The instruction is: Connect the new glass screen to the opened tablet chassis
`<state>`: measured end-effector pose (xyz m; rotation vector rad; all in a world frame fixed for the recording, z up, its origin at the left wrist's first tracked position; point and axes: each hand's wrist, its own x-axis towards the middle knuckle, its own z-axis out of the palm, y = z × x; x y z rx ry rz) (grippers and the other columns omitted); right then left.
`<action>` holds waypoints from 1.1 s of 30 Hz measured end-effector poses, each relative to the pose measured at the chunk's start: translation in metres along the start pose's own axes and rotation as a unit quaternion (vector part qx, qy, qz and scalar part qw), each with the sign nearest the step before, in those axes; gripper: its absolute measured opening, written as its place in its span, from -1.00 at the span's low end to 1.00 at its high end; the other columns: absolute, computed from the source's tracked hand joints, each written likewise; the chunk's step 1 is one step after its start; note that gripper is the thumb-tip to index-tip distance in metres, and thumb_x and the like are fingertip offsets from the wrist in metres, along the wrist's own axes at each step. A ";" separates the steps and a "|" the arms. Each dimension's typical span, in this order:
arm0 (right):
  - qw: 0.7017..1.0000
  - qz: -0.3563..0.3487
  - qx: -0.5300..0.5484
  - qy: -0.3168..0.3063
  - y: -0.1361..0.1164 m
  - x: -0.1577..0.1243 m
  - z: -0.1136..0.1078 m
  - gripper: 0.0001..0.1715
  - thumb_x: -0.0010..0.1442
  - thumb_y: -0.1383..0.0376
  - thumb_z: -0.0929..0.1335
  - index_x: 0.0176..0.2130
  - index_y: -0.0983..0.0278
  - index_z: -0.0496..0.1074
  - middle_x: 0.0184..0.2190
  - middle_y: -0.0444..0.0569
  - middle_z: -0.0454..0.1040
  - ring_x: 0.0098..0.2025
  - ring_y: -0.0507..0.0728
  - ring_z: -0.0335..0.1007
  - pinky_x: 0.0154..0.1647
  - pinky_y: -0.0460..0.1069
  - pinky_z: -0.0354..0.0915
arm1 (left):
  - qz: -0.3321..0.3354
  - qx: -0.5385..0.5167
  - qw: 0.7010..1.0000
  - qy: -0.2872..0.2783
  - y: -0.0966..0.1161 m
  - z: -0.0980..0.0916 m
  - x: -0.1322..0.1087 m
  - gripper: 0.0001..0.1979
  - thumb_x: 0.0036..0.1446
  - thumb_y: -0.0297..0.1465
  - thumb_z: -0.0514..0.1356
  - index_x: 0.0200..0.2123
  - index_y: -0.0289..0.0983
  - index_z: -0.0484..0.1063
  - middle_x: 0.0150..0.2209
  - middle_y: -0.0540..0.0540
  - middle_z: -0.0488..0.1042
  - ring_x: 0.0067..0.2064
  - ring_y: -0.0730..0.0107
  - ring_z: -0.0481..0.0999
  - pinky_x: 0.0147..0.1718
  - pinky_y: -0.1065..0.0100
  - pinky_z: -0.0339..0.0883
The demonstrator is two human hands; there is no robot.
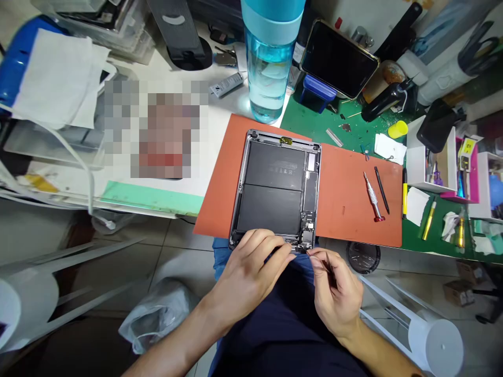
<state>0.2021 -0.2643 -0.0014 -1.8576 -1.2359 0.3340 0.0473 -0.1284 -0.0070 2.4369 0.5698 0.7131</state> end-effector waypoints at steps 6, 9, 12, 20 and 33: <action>1.000 -0.004 0.011 -0.005 0.000 0.005 0.005 -0.74 0.40 0.53 0.36 -0.02 0.22 0.48 -0.20 -0.05 0.67 -0.18 0.09 0.69 -0.10 -0.07 0.56 | 0.002 0.039 0.999 0.008 0.006 0.008 0.004 -0.81 0.30 -0.58 0.31 -0.04 -0.33 0.45 -0.14 -0.14 0.58 -0.10 0.20 0.50 -0.10 0.14 0.42; 0.999 -0.025 0.036 -0.006 0.001 0.007 0.006 -0.68 0.37 0.57 0.35 0.00 0.23 0.48 -0.17 -0.03 0.67 -0.13 0.11 0.69 -0.04 -0.05 0.57 | -0.002 0.065 0.998 0.005 0.007 0.011 0.005 -0.83 0.32 -0.60 0.27 -0.06 -0.32 0.44 -0.17 -0.14 0.58 -0.12 0.20 0.50 -0.11 0.14 0.42; 0.995 -0.049 0.085 -0.021 0.003 0.008 0.005 -0.60 0.34 0.62 0.34 0.04 0.25 0.48 -0.11 0.00 0.67 -0.07 0.13 0.68 0.02 0.00 0.56 | -0.009 0.072 0.997 0.011 0.009 0.013 0.007 -0.82 0.32 -0.60 0.24 -0.04 -0.32 0.45 -0.19 -0.13 0.58 -0.12 0.21 0.51 -0.09 0.15 0.43; 0.993 0.053 0.100 -0.030 0.009 0.014 -0.006 -0.77 0.41 0.49 0.36 -0.04 0.21 0.53 -0.20 -0.03 0.64 -0.20 0.13 0.63 -0.17 -0.02 0.52 | -0.156 0.096 0.978 0.097 0.020 0.017 0.006 -0.80 0.23 -0.56 0.37 -0.22 -0.19 0.44 -0.26 -0.03 0.59 -0.15 0.26 0.52 -0.09 0.15 0.36; 0.980 0.130 0.140 -0.053 0.008 0.017 0.008 -0.88 0.45 0.33 0.38 -0.22 0.25 0.44 -0.41 -0.17 0.43 -0.56 -0.06 0.18 -0.52 -0.12 0.25 | -0.283 0.111 0.946 0.113 0.026 0.020 -0.006 -0.90 0.34 -0.41 0.32 -0.25 -0.15 0.45 -0.25 0.00 0.58 -0.08 0.22 0.51 0.01 0.10 0.29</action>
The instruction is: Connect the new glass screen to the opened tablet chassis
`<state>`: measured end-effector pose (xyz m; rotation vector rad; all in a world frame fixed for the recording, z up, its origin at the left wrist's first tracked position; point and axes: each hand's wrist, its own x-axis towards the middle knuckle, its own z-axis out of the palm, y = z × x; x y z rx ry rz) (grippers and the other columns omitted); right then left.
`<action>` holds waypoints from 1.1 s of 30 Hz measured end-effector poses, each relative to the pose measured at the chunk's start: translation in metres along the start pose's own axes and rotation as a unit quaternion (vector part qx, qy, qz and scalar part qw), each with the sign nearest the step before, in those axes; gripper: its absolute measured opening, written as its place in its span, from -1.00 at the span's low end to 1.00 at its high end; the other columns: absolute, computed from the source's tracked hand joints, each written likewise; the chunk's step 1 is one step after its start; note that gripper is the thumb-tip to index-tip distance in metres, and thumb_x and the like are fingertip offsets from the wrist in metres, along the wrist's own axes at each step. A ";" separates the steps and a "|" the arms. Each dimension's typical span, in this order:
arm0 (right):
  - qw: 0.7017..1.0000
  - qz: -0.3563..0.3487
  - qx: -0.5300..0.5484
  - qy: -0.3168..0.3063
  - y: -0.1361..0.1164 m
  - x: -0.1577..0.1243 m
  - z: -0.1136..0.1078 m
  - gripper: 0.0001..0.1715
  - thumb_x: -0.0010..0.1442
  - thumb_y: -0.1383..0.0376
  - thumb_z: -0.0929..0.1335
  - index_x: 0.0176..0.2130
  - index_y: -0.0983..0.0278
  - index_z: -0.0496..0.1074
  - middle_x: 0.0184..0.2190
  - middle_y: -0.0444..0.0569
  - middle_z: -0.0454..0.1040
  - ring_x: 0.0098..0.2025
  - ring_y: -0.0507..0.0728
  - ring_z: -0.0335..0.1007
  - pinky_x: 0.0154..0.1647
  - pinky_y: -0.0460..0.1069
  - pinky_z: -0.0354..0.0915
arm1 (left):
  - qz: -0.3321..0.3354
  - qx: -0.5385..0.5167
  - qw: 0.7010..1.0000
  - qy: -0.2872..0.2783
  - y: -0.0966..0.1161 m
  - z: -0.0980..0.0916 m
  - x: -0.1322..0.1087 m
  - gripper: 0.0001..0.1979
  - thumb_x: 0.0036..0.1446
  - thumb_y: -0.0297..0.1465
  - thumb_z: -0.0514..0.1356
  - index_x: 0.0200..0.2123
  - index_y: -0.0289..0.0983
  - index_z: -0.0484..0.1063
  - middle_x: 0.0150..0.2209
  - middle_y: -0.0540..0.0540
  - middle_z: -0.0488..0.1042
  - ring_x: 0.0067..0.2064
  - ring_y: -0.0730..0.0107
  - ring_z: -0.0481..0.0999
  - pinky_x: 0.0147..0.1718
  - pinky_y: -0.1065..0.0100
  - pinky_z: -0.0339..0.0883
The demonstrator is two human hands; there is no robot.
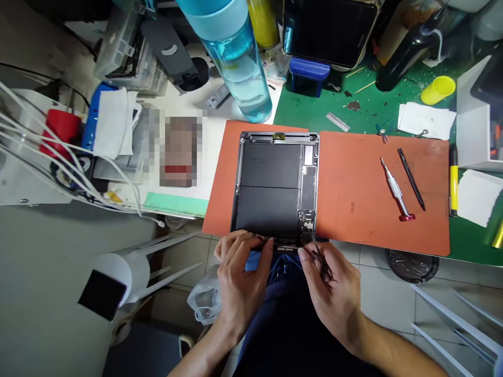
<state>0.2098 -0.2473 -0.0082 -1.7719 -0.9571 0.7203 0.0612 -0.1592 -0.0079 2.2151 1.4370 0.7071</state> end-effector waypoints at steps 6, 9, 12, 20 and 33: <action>0.998 0.041 0.048 -0.025 0.004 -0.005 -0.009 -0.79 0.48 0.27 0.36 -0.26 0.23 0.40 -0.45 -0.19 0.36 -0.54 -0.05 0.18 -0.51 -0.12 0.25 | -0.032 0.006 0.999 0.009 -0.003 0.002 -0.006 -0.90 0.33 -0.37 0.32 -0.27 -0.14 0.47 -0.24 -0.01 0.56 -0.08 0.22 0.51 0.01 0.08 0.34; 0.998 0.036 0.051 -0.019 0.008 -0.007 -0.010 -0.82 0.48 0.27 0.37 -0.24 0.23 0.42 -0.47 -0.21 0.34 -0.56 -0.05 0.18 -0.54 -0.13 0.22 | -0.040 -0.003 0.999 0.017 -0.005 0.004 -0.009 -0.92 0.33 -0.37 0.32 -0.25 -0.14 0.49 -0.23 -0.03 0.57 -0.05 0.19 0.52 0.05 0.03 0.36; 0.998 0.025 0.052 -0.013 0.012 -0.010 -0.010 -0.84 0.47 0.28 0.37 -0.23 0.23 0.44 -0.47 -0.22 0.34 -0.55 -0.05 0.19 -0.52 -0.12 0.25 | -0.041 0.005 0.999 0.022 -0.006 0.004 -0.011 -0.93 0.34 -0.37 0.32 -0.25 -0.14 0.51 -0.24 -0.03 0.58 -0.05 0.20 0.54 0.06 0.01 0.39; 0.996 0.029 0.075 -0.039 0.017 -0.014 -0.019 -0.83 0.50 0.24 0.34 -0.17 0.25 0.47 -0.49 -0.23 0.31 -0.57 -0.04 0.19 -0.54 -0.12 0.22 | -0.074 0.007 0.997 0.031 0.000 0.005 -0.013 -0.92 0.35 -0.34 0.32 -0.26 -0.13 0.54 -0.19 -0.04 0.60 -0.03 0.23 0.55 0.11 0.02 0.40; 0.992 0.046 0.104 -0.061 0.029 -0.023 -0.025 -0.80 0.50 0.19 0.33 -0.14 0.25 0.48 -0.49 -0.19 0.39 -0.56 -0.01 0.32 -0.52 -0.13 0.34 | -0.062 0.031 0.997 0.038 0.009 0.009 -0.017 -0.89 0.43 -0.34 0.22 -0.22 -0.15 0.45 -0.18 -0.07 0.56 -0.02 0.26 0.57 0.09 0.06 0.47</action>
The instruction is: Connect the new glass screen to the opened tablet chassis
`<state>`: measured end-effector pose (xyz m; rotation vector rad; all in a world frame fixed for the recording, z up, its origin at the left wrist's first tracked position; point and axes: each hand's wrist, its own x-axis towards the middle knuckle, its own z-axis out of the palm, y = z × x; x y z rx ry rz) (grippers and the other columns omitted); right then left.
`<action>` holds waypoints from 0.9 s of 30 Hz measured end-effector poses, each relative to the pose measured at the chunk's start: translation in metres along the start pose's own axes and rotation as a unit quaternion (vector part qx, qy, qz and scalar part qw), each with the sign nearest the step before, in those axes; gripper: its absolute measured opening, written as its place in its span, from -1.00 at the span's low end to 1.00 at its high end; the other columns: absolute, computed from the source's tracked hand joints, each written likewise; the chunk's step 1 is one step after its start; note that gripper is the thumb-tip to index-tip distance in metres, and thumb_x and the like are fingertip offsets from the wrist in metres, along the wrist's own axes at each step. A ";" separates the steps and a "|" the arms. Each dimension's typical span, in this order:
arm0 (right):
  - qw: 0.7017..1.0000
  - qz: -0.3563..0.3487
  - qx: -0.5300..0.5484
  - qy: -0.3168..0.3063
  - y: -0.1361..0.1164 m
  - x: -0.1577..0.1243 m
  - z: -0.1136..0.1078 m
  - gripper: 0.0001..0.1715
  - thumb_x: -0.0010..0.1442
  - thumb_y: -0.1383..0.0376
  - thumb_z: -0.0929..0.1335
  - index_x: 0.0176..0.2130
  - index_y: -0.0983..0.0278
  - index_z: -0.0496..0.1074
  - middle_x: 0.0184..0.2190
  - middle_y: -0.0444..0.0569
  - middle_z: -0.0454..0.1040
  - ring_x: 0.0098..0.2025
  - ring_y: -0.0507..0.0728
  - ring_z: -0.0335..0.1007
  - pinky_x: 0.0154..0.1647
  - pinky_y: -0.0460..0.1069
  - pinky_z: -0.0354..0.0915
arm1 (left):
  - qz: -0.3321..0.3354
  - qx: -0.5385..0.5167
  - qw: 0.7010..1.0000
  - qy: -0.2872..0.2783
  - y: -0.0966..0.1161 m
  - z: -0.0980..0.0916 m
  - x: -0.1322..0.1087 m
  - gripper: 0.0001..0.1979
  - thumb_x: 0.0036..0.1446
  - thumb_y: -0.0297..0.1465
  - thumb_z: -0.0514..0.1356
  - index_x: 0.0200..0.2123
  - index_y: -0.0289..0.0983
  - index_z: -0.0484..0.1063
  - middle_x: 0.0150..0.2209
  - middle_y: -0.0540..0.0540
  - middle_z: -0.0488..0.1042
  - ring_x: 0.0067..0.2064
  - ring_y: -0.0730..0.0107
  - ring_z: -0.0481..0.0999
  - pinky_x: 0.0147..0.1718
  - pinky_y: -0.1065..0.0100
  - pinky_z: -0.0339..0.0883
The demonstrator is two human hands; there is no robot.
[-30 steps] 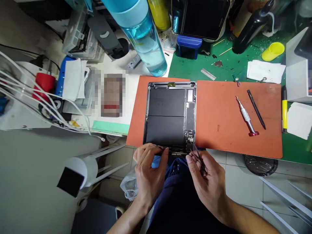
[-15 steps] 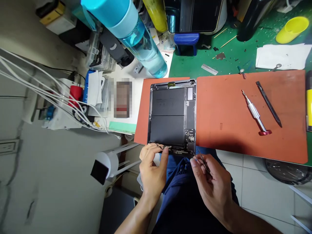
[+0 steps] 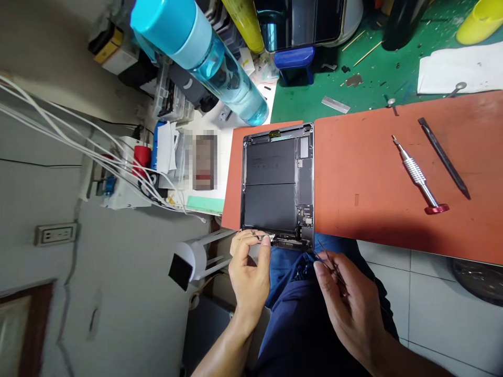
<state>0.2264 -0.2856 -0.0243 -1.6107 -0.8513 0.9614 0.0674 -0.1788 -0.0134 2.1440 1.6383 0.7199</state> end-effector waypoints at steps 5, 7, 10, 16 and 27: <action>1.000 -0.019 -0.021 0.008 0.001 0.002 0.000 -0.82 0.49 0.20 0.35 -0.12 0.25 0.48 -0.52 -0.23 0.34 -0.60 -0.03 0.27 -0.54 -0.14 0.31 | 0.019 0.012 1.000 0.021 0.001 0.005 -0.005 -0.90 0.42 -0.36 0.22 -0.23 -0.15 0.43 -0.17 -0.08 0.56 0.01 0.23 0.53 0.13 -0.03 0.41; 0.999 -0.019 -0.025 0.008 0.001 0.003 0.001 -0.83 0.49 0.20 0.35 -0.13 0.25 0.47 -0.53 -0.24 0.33 -0.60 -0.03 0.27 -0.54 -0.14 0.31 | 0.029 0.015 0.999 0.024 0.003 0.007 -0.007 -0.89 0.42 -0.39 0.21 -0.24 -0.15 0.44 -0.17 -0.07 0.56 0.02 0.22 0.50 0.13 -0.04 0.38; 0.999 -0.017 -0.029 0.006 0.002 0.003 0.002 -0.82 0.49 0.20 0.36 -0.16 0.24 0.47 -0.53 -0.24 0.32 -0.60 -0.03 0.26 -0.55 -0.14 0.31 | 0.036 0.015 0.999 0.031 0.006 0.010 -0.007 -0.87 0.41 -0.42 0.21 -0.26 -0.15 0.44 -0.18 -0.05 0.56 -0.01 0.21 0.48 0.08 -0.01 0.36; 0.999 -0.012 -0.036 0.002 0.005 0.002 0.003 -0.82 0.49 0.20 0.36 -0.17 0.24 0.47 -0.53 -0.24 0.34 -0.60 -0.03 0.27 -0.54 -0.15 0.32 | 0.045 0.042 0.997 0.045 0.010 0.013 -0.005 -0.85 0.40 -0.44 0.22 -0.28 -0.15 0.41 -0.22 -0.04 0.55 -0.05 0.21 0.47 0.08 0.00 0.33; 1.000 0.005 -0.026 0.008 0.001 0.003 0.005 -0.83 0.47 0.22 0.37 -0.20 0.22 0.48 -0.54 -0.24 0.37 -0.60 -0.04 0.26 -0.57 -0.18 0.29 | 0.197 0.088 0.975 0.048 0.000 0.013 -0.010 -0.81 0.23 -0.53 0.39 -0.12 -0.24 0.50 -0.18 -0.11 0.65 -0.03 0.16 0.54 0.18 -0.11 0.24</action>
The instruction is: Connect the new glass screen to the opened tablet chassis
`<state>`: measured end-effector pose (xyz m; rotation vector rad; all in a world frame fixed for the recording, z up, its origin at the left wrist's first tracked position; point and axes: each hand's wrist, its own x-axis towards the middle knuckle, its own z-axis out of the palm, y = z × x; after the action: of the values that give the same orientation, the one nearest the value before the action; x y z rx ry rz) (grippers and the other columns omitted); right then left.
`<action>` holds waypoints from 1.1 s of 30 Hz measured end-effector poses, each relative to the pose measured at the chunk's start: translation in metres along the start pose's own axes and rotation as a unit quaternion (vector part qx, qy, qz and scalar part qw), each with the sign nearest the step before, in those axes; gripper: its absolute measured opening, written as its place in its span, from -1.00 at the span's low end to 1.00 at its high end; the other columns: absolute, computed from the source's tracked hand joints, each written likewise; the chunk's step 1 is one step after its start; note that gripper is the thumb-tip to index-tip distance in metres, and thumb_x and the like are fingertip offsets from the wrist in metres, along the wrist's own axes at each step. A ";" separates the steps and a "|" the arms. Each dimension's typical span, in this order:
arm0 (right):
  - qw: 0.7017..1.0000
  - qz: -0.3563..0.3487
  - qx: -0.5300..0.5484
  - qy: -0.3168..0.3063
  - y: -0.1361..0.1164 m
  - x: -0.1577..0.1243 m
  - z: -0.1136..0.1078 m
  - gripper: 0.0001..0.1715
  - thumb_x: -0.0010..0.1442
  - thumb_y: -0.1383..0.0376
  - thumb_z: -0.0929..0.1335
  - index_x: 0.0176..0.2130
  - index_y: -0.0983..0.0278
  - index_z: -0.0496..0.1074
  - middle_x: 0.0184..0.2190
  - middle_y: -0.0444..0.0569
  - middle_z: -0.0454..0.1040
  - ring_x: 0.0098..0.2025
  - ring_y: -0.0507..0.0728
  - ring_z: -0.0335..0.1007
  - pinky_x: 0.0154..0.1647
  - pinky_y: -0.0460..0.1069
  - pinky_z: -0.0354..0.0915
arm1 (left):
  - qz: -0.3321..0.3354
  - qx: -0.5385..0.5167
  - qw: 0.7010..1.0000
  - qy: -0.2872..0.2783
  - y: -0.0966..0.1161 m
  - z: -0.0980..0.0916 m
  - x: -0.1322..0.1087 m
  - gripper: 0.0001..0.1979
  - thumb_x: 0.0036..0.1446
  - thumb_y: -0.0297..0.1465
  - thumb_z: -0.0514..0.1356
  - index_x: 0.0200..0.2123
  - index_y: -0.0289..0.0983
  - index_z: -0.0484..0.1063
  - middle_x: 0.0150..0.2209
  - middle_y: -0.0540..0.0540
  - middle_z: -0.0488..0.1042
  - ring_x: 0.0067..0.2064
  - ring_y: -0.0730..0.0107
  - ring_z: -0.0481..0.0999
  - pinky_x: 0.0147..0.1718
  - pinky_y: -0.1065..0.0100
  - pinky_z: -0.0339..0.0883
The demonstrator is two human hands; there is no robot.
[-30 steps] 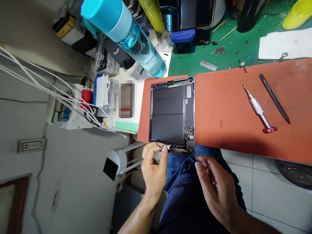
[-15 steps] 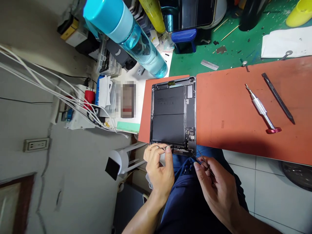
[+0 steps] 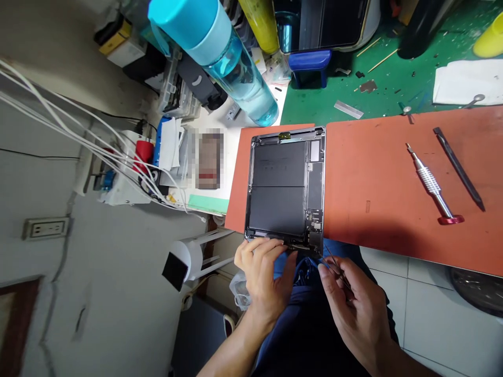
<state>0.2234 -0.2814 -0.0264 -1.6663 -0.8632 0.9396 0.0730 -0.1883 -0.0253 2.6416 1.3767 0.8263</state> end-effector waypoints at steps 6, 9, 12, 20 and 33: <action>0.999 0.005 0.047 0.023 -0.004 0.000 0.006 -0.86 0.46 0.26 0.38 -0.21 0.21 0.49 -0.43 -0.16 0.50 -0.55 -0.04 0.35 -0.52 -0.19 0.35 | 0.065 -0.019 0.998 -0.016 -0.014 -0.004 -0.014 -0.78 0.30 -0.48 0.32 0.01 -0.25 0.53 -0.09 -0.18 0.69 0.02 0.12 0.55 0.20 -0.11 0.30; 0.999 -0.021 -0.011 0.040 -0.011 0.010 0.014 -0.85 0.41 0.20 0.44 -0.16 0.24 0.54 -0.47 -0.19 0.46 -0.59 -0.06 0.30 -0.55 -0.19 0.33 | 0.084 -0.040 0.995 -0.018 -0.018 -0.004 -0.015 -0.76 0.31 -0.47 0.29 0.04 -0.27 0.53 -0.07 -0.19 0.70 0.02 0.12 0.55 0.19 -0.07 0.34; 0.994 -0.045 -0.083 0.053 -0.020 0.022 0.024 -0.75 0.36 0.14 0.49 -0.14 0.28 0.57 -0.50 -0.20 0.46 -0.63 -0.07 0.26 -0.58 -0.19 0.31 | 0.095 -0.075 0.992 -0.016 -0.023 -0.004 -0.012 -0.73 0.30 -0.50 0.29 0.05 -0.27 0.52 -0.06 -0.19 0.70 0.01 0.15 0.58 0.18 -0.04 0.37; 0.984 -0.057 -0.153 0.067 -0.038 0.028 0.033 -0.89 0.35 0.32 0.45 -0.28 0.25 0.56 -0.54 -0.24 0.42 -0.59 -0.07 0.24 -0.52 -0.19 0.30 | 0.120 -0.129 0.984 -0.029 -0.048 -0.008 -0.010 -0.67 0.24 -0.56 0.32 0.07 -0.38 0.51 -0.04 -0.26 0.69 0.08 0.15 0.61 0.18 0.02 0.46; 0.969 -0.090 -0.219 0.074 -0.031 0.019 0.032 -0.93 0.34 0.41 0.44 -0.18 0.24 0.56 -0.44 -0.19 0.51 -0.51 -0.04 0.37 -0.46 -0.15 0.36 | 0.181 -0.175 0.967 -0.041 -0.051 -0.007 0.000 -0.71 0.25 -0.49 0.32 0.03 -0.46 0.57 0.01 -0.27 0.69 0.10 0.12 0.62 0.21 0.03 0.43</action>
<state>0.2001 -0.2434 -0.0064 -1.9612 -1.1564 0.5138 0.0313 -0.1594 -0.0336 2.6336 0.6574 0.8823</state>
